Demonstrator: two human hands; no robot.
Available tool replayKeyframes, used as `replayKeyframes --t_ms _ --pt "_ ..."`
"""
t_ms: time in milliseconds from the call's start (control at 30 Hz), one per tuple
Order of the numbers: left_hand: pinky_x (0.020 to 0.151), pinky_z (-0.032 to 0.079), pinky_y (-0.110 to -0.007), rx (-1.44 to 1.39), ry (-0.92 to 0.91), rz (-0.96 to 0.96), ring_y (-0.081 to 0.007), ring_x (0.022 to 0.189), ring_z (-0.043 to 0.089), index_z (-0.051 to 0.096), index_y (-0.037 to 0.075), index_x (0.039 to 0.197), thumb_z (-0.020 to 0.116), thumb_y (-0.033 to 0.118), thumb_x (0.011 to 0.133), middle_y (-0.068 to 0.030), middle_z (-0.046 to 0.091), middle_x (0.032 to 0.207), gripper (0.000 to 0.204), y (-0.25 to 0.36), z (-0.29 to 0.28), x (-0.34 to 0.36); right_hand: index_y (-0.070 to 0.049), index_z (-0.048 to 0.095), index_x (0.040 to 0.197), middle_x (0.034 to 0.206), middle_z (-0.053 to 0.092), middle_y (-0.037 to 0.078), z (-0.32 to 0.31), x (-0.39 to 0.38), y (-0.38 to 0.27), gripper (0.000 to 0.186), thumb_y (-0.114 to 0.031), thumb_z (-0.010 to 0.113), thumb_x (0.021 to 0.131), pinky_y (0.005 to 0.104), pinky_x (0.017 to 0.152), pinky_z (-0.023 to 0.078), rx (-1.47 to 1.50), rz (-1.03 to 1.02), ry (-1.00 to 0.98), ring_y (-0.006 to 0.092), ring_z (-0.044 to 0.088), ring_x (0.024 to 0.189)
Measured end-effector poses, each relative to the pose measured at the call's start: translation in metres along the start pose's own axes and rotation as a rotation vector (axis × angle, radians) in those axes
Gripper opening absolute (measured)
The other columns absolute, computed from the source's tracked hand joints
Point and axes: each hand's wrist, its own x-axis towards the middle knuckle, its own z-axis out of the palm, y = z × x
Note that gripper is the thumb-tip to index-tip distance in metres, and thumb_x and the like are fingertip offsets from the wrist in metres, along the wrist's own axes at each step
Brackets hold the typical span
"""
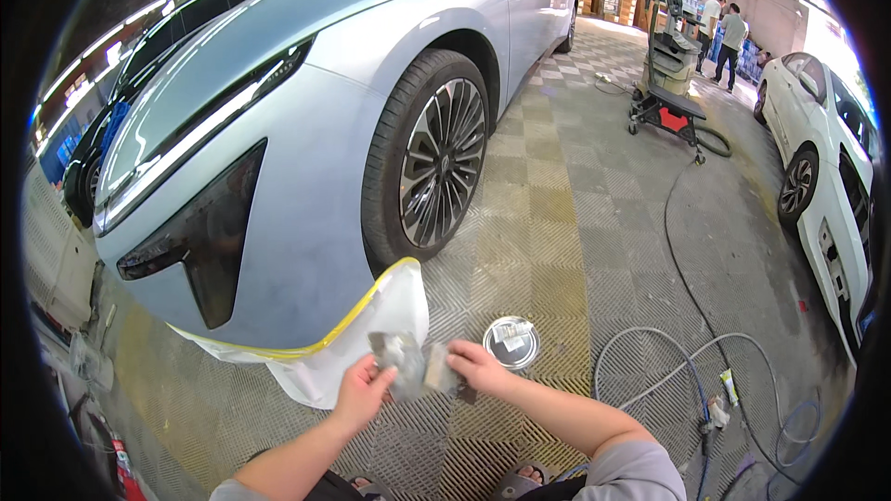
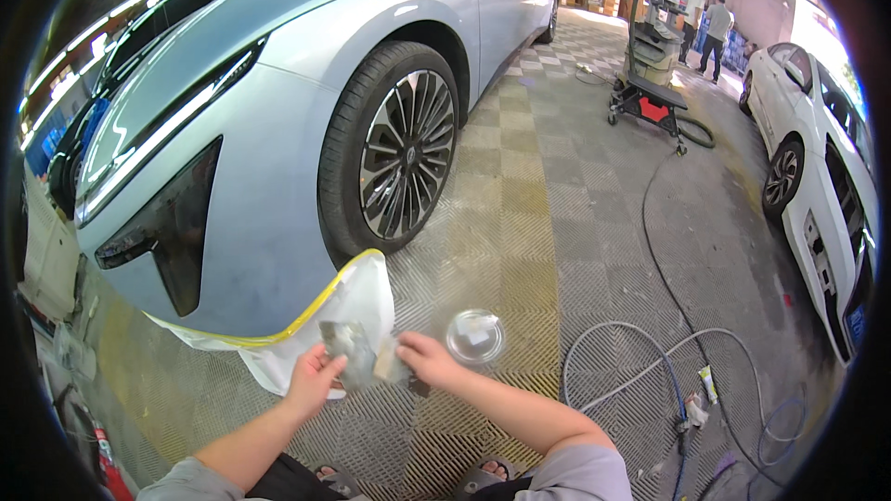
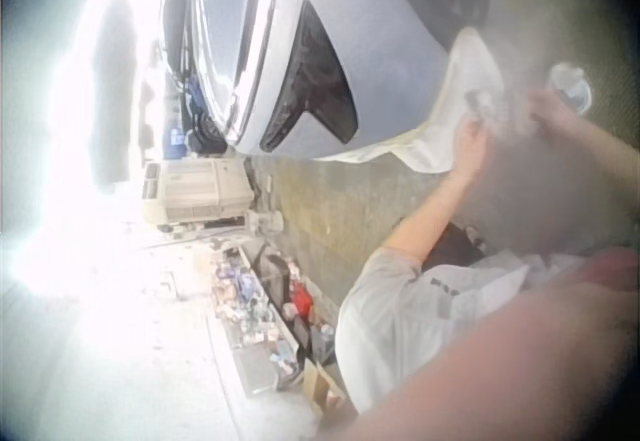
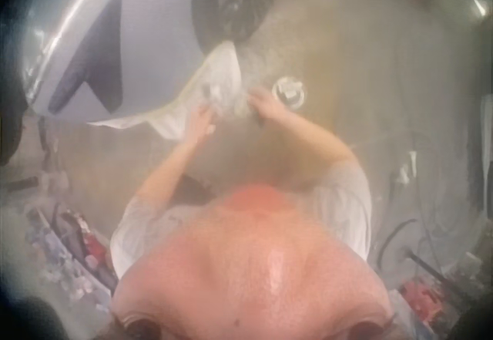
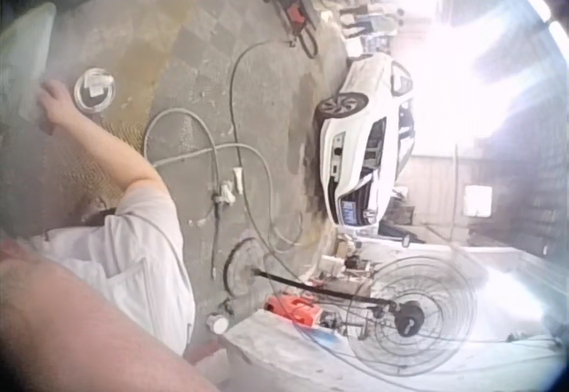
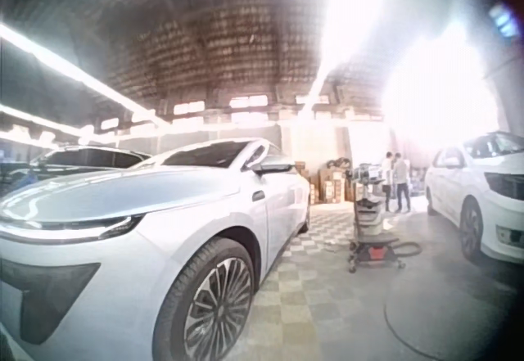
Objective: The person mixes a paste in a small container, then uses a putty knife to apply it to the front bumper of a light blue car. They repeatedly scrape the knife on the car's surface and reload the tool from the container.
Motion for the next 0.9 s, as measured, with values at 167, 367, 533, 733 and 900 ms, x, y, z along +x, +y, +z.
replayKeyframes --t_ms 167,367,533,733,900 --pt "0.063 0.055 -0.038 0.546 -0.133 0.25 -0.0204 0.074 0.074 0.065 0.0 0.103 0.067 0.013 0.103 -0.0131 0.076 0.087 0.013 -0.008 0.006 -0.003 -0.002 0.071 0.118 0.09 0.074 0.018 0.013 0.006 -0.012 0.025 -0.02 0.064 0.102 0.0414 0.077 0.057 -0.254 -0.008 0.147 0.0314 0.072 0.081" --pt "0.064 0.054 -0.041 0.437 0.044 0.235 -0.033 0.07 0.072 0.067 0.003 0.108 0.069 0.017 0.101 -0.0207 0.071 0.079 0.016 0.001 -0.003 0.0 -0.002 0.071 0.122 0.094 0.075 0.019 0.02 0.009 -0.026 0.031 -0.024 0.065 0.101 0.0422 0.078 0.057 -0.254 0.091 0.072 0.0295 0.074 0.085" --pt "0.07 0.056 -0.046 0.979 -0.124 0.286 -0.0394 0.074 0.069 0.068 0.005 0.106 0.068 0.018 0.098 -0.0222 0.07 0.082 0.015 -0.005 -0.01 -0.009 0.002 0.07 0.119 0.099 0.073 0.016 0.012 0.011 -0.038 0.03 -0.021 0.066 0.1 0.0394 0.084 0.057 -0.224 0.062 0.334 0.0238 0.07 0.093" --pt "0.067 0.054 -0.04 0.529 -0.044 0.284 -0.0268 0.069 0.069 0.07 0.003 0.115 0.069 0.016 0.1 -0.0168 0.069 0.078 0.02 -0.017 -0.011 -0.005 0.003 0.072 0.11 0.083 0.07 0.023 0.018 0.007 -0.03 0.025 -0.018 0.067 0.096 0.0423 0.069 0.054 -0.296 -0.062 0.171 0.0319 0.068 0.071" --pt "0.071 0.057 -0.038 0.978 -0.158 0.022 -0.027 0.076 0.073 0.07 0.003 0.116 0.069 0.011 0.097 -0.0176 0.074 0.09 0.02 -0.013 -0.001 -0.024 0.0 0.073 0.107 0.088 0.071 0.017 0.015 0.012 -0.036 0.019 -0.014 0.066 0.098 0.0418 0.067 0.054 -0.34 -0.274 0.367 0.0341 0.069 0.073"
